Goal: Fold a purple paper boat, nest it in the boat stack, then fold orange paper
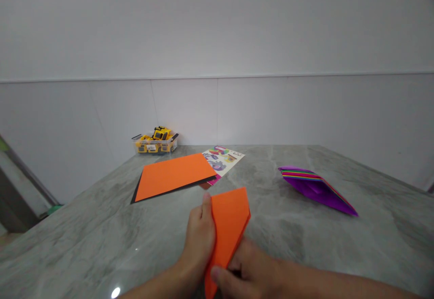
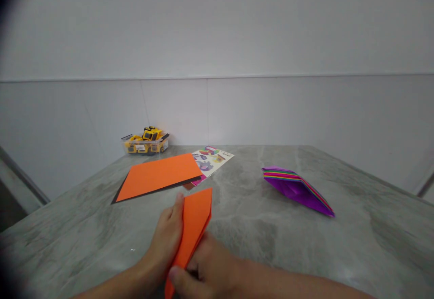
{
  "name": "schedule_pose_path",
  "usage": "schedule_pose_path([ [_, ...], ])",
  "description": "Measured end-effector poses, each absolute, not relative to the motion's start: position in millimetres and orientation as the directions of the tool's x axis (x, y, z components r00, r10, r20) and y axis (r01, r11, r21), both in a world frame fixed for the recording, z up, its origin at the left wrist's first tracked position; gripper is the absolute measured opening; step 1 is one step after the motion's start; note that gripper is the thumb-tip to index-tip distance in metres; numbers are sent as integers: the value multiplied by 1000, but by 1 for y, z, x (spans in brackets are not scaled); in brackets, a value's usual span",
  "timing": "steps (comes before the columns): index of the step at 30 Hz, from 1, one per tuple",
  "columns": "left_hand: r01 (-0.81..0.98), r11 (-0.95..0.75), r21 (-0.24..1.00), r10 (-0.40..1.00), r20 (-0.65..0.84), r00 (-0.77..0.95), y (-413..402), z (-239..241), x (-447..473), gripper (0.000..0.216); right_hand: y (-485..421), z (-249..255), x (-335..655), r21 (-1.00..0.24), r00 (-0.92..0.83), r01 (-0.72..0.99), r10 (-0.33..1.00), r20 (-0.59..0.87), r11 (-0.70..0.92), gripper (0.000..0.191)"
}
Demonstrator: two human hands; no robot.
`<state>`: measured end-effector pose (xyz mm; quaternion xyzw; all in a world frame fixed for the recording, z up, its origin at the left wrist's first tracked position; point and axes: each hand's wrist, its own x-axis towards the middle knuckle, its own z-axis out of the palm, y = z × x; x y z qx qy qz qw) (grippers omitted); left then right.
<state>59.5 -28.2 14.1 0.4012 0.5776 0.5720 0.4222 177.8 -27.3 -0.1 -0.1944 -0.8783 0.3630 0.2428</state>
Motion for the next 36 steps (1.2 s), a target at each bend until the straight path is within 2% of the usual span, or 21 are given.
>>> schedule_pose_path([
  [2,-107,-18,994,937,-21,-349,-25,12,50,57,-21,0,178,-866,-694,165,679,239,473,54],
  [3,-184,-14,983,962,-37,-270,-24,10,46,56,-16,-1,180,-912,-640,156,742,200,379,58],
  [5,-284,72,956,997,-74,6,-23,5,39,53,-4,-4,183,-964,-558,110,817,142,243,62],
  [8,-278,235,931,915,-115,388,-25,-1,35,46,10,-8,191,-978,-525,40,837,155,206,63],
  [11,-259,264,929,851,-98,516,-27,-3,34,44,17,-7,196,-972,-548,60,822,157,226,62],
  [14,-196,236,952,857,-109,503,-27,0,35,43,18,-2,198,-927,-568,129,793,221,351,62],
  [18,-69,205,976,923,-170,345,-29,5,36,40,22,0,196,-835,-547,180,759,354,520,59],
  [20,-79,241,967,927,-206,315,-31,6,37,38,25,-3,196,-871,-505,176,801,320,459,57],
  [24,-117,308,944,896,-247,368,-34,3,37,37,33,-10,199,-952,-476,103,854,207,288,56],
  [30,134,272,953,943,-292,159,-34,4,37,42,43,-4,204,-958,-440,47,867,233,281,59],
  [36,185,344,920,915,-373,152,-32,8,33,34,55,-4,206,-955,-403,113,891,207,273,58],
])
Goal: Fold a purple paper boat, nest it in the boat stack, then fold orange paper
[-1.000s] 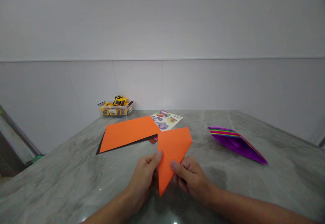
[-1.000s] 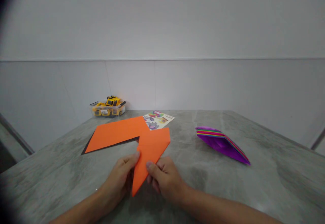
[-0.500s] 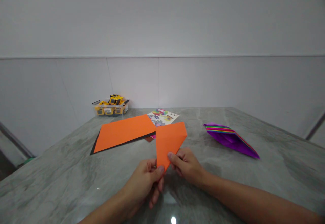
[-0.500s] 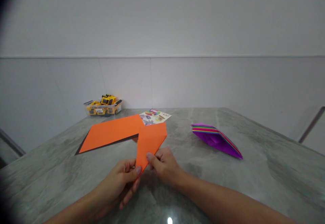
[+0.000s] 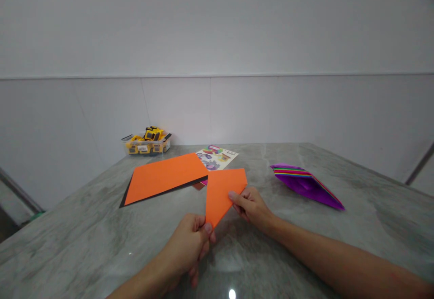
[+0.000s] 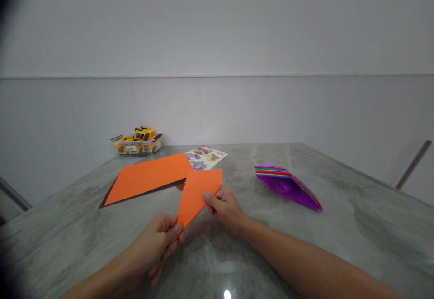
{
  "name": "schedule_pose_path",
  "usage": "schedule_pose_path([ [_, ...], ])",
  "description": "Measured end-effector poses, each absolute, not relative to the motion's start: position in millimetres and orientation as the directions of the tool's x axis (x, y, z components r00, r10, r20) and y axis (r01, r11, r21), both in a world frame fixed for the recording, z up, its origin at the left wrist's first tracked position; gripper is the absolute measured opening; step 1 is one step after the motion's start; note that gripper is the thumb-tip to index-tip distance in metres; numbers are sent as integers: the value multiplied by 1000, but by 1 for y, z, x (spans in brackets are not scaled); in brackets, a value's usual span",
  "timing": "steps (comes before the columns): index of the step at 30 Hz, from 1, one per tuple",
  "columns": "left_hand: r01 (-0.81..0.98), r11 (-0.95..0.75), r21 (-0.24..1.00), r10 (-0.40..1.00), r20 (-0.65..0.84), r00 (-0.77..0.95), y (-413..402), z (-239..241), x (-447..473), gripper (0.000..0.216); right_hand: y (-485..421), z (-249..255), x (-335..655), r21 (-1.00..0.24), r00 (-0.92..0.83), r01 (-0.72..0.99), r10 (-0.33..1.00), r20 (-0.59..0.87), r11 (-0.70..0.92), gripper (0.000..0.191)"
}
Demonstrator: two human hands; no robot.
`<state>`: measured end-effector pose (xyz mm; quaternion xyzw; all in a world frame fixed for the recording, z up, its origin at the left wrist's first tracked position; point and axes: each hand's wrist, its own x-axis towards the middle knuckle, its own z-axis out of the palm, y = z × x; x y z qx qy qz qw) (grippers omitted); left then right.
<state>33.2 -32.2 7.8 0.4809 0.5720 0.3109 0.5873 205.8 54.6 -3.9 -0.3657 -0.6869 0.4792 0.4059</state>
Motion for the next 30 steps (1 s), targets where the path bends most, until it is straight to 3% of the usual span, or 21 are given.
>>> schedule_pose_path([
  [5,174,348,921,915,-374,150,-29,4,32,28,69,-11,212,-949,-317,160,925,211,271,56],
  [12,143,319,937,919,-343,195,-26,-1,27,30,65,-13,216,-890,-221,244,916,335,385,56],
  [16,84,300,950,918,-312,244,-25,-1,25,34,64,-12,215,-947,-185,137,946,265,292,56],
  [22,-212,374,903,904,-304,301,-18,-3,24,37,61,-11,210,-971,-230,29,947,223,235,59],
  [30,-290,364,885,907,-266,327,-22,-3,26,38,47,-9,201,-977,-254,-52,944,212,205,61],
])
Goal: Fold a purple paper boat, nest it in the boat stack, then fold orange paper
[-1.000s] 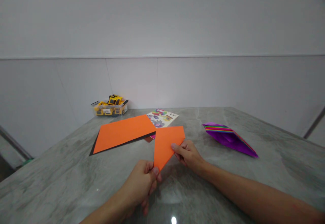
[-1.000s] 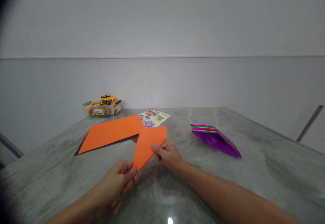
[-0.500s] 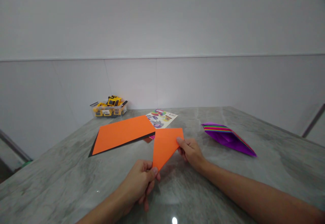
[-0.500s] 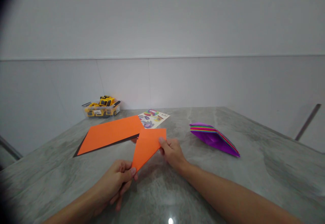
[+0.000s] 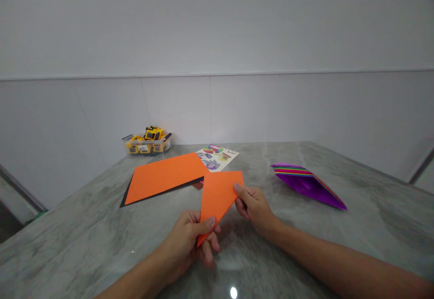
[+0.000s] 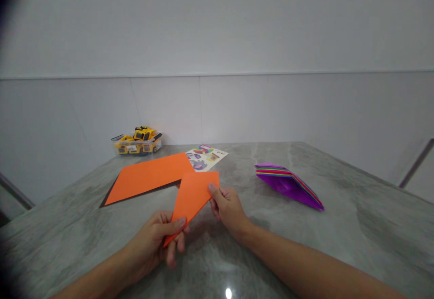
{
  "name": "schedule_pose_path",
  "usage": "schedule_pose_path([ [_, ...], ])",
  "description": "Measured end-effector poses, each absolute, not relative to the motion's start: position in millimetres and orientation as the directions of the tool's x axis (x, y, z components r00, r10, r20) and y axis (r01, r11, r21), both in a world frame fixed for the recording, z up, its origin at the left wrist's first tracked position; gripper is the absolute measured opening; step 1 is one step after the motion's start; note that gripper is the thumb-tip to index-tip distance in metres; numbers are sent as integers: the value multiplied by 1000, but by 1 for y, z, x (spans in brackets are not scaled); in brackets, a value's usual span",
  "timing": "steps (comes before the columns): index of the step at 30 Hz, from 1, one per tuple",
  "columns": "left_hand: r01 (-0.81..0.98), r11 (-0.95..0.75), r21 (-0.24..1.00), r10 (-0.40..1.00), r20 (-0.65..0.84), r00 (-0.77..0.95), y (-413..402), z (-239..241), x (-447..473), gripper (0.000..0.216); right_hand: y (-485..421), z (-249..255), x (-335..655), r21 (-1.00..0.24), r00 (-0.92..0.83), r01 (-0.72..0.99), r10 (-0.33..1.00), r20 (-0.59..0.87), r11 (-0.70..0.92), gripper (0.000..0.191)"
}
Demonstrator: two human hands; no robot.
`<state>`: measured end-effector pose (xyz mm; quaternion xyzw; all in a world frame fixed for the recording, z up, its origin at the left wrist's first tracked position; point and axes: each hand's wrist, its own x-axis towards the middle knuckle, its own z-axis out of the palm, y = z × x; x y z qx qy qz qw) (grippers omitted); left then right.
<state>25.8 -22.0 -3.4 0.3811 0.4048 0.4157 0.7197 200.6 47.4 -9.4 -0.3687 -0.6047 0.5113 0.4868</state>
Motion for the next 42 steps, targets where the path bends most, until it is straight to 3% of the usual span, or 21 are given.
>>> schedule_pose_path([
  [3,-293,347,891,918,-259,300,-25,-5,30,38,44,-6,200,-976,-234,-7,949,211,216,60],
  [9,-220,342,913,910,-263,321,-23,-9,29,40,37,-7,204,-905,-137,249,937,321,346,61],
  [16,-284,357,890,886,-226,405,-23,-10,29,40,35,-10,199,-964,-203,19,945,256,266,64],
  [21,-303,340,890,876,-182,447,-25,-10,34,44,14,-16,188,-928,-526,69,804,279,367,68],
  [25,-296,353,888,860,-182,477,-26,-9,34,44,6,-10,186,-934,-540,87,804,248,347,67],
  [30,-280,422,862,821,-233,521,-26,-12,34,41,15,-6,191,-950,-409,112,885,224,292,68],
  [36,-171,376,911,831,-251,496,-31,-10,37,41,15,-15,188,-973,-686,48,715,131,224,63],
  [42,-117,367,923,848,-281,449,-36,-3,41,44,12,-16,187,-976,-652,14,743,155,216,64],
])
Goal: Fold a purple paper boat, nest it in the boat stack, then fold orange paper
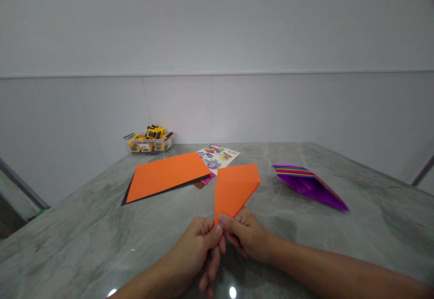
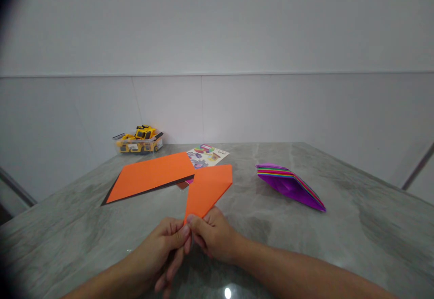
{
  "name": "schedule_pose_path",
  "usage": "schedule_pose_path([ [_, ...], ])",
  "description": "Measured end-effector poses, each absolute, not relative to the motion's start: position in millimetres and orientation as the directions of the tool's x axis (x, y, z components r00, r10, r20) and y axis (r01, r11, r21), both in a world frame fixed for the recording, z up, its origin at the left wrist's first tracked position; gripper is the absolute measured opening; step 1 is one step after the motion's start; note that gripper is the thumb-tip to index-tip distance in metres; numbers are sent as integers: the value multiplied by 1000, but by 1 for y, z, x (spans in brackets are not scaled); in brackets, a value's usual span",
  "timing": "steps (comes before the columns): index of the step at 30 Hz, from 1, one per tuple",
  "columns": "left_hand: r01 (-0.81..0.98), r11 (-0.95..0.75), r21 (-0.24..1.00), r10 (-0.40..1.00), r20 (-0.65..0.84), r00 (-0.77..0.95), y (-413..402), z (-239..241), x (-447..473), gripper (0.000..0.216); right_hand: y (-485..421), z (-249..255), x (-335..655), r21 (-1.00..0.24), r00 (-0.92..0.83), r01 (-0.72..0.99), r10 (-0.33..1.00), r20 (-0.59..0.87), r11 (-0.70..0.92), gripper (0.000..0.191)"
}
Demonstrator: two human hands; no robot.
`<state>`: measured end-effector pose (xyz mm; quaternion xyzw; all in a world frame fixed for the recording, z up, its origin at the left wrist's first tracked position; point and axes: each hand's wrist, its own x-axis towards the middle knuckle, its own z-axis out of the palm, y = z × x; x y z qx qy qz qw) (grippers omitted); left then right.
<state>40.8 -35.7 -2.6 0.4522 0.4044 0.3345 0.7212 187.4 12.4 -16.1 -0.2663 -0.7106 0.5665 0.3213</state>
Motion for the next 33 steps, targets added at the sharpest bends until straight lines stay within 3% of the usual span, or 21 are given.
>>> schedule_pose_path([
  [8,-27,306,952,915,-286,285,-40,0,48,60,8,-7,183,-973,-535,29,826,179,230,66],
  [15,21,277,961,942,-276,193,-39,-2,47,64,7,-9,181,-986,-557,15,820,130,166,65],
  [29,-179,356,917,914,-302,270,-44,3,58,66,2,-2,183,-980,-571,47,810,132,193,58],
  [33,-140,364,921,896,-306,321,-41,6,52,65,5,-4,183,-977,-561,47,815,147,208,62],
])
